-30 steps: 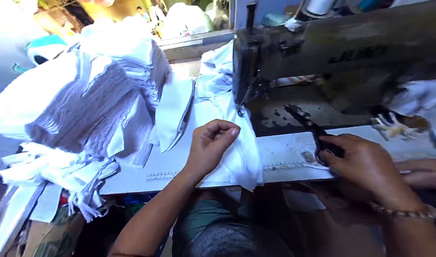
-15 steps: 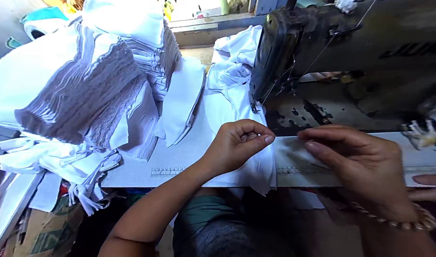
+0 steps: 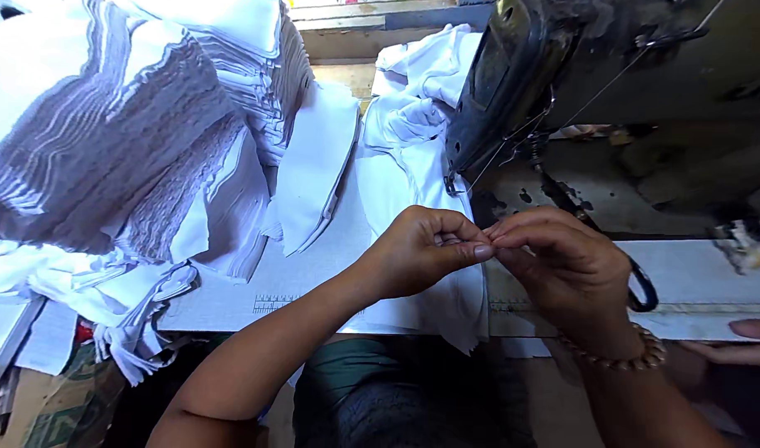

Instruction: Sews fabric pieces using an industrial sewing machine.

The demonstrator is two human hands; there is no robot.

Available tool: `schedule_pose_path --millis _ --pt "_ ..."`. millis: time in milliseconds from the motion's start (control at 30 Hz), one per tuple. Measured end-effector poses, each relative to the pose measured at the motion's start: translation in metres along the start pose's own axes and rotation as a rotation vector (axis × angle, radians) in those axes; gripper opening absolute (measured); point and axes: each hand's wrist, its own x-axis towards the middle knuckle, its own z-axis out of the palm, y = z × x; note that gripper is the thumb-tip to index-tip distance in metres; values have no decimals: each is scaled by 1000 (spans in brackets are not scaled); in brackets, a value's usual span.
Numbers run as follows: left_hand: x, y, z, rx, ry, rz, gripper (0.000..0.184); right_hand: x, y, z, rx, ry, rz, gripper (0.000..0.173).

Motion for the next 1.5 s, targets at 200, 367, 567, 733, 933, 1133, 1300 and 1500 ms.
schedule_pose_path --millis 200,367,567,733,933,1133,1300,1500 --pt "-6 -11 9 158 132 190 8 -8 0 13 35 63 136 11" --pt "-7 -16 9 205 262 336 7 -12 3 13 135 81 240 10" --pt "19 -4 -24 -444 637 -175 11 7 3 -44 105 260 318 18" --pt "63 -48 -43 76 412 -376 11 25 25 -37 -44 180 546 13" --pt "79 -56 -46 820 33 -123 16 49 48 -15 -317 -94 601 15" --pt "75 -79 -53 662 91 -58 18 50 78 6 -312 -114 571 12" --pt "77 -78 -53 664 83 -104 18 45 85 10 -263 -72 497 9" --pt "77 -75 -53 659 72 -118 19 46 84 10 -299 -82 504 9"
